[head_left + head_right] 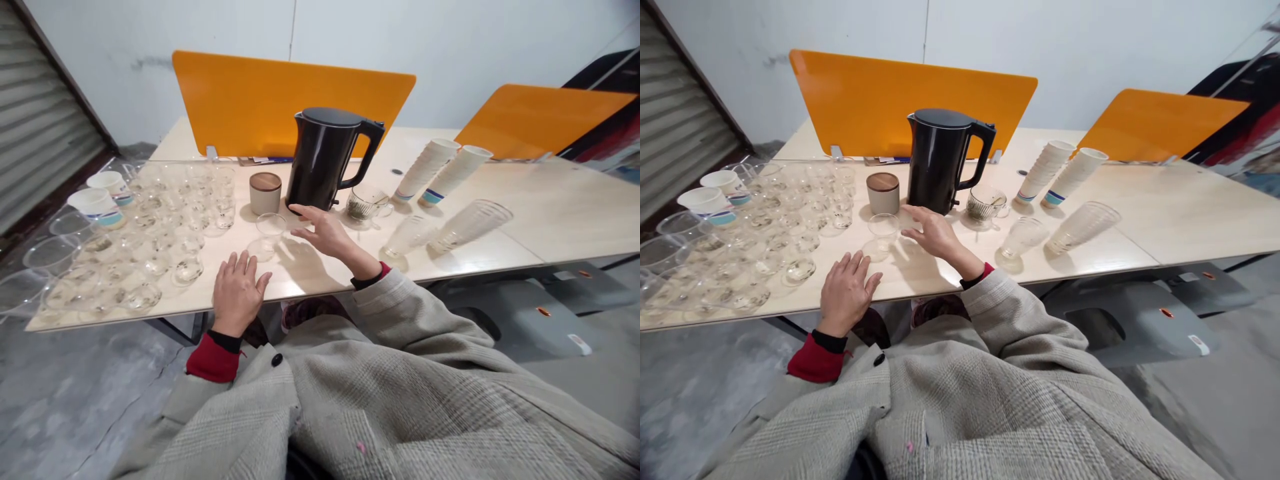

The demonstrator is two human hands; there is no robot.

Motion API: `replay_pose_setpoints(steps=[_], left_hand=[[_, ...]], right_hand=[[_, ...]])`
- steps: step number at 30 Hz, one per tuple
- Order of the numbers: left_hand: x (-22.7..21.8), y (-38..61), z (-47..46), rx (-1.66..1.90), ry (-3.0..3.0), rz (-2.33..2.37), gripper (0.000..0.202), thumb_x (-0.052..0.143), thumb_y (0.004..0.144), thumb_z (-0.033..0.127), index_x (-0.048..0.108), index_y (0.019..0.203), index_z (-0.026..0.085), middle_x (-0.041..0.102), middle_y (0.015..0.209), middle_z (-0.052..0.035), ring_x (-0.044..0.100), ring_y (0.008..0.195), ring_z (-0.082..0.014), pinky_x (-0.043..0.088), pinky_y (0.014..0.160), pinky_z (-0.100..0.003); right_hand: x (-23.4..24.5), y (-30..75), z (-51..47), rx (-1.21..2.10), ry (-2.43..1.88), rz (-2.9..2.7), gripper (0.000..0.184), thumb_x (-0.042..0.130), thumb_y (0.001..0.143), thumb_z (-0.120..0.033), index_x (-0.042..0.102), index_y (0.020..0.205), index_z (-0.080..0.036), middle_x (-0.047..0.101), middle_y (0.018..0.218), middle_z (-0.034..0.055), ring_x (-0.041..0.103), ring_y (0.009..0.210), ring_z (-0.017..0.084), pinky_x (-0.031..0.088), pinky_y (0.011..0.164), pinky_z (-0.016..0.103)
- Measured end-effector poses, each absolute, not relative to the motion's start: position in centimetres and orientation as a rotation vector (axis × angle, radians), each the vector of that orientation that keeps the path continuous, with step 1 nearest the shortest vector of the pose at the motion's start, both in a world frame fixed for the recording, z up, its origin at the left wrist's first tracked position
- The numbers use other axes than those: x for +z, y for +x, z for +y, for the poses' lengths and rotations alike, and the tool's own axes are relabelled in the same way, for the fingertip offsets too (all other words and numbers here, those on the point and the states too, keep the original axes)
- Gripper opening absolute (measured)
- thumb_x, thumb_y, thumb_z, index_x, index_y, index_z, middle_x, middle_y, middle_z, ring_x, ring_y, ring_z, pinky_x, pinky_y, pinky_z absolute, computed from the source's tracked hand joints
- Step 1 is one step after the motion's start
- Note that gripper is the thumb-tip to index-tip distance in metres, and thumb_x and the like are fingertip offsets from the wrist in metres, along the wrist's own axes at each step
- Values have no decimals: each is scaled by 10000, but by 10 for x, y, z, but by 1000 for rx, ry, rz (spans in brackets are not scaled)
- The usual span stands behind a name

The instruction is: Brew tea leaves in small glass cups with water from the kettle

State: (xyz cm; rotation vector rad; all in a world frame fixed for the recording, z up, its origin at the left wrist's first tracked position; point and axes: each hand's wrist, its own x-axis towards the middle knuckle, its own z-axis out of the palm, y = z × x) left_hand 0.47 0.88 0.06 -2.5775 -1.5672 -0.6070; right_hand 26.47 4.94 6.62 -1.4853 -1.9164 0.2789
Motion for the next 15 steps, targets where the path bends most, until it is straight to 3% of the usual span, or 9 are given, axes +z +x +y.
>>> replay_pose_setpoints(steps=[10,15], left_hand=[[-3,4,10,-716,-2591,-1564,553,453,1079,504,680,1438,151,629,1577,-200,543,1508,-434,428,1239,-633],[-1,5,9,-691,-2595,-1573,559,456,1080,503,678,1438,136,622,1586,-197,536,1511,-445,430,1238,-630]], right_hand=[[70,269,70,343,-1561,-1781,575,698,946,-324,654,1500,-177,694,1502,150,755,1235,299,607,1064,454],[82,261,119,220,-1563,-1798,596,637,1003,-430,598,1549,-193,662,1535,151,692,1322,309,553,1131,472]])
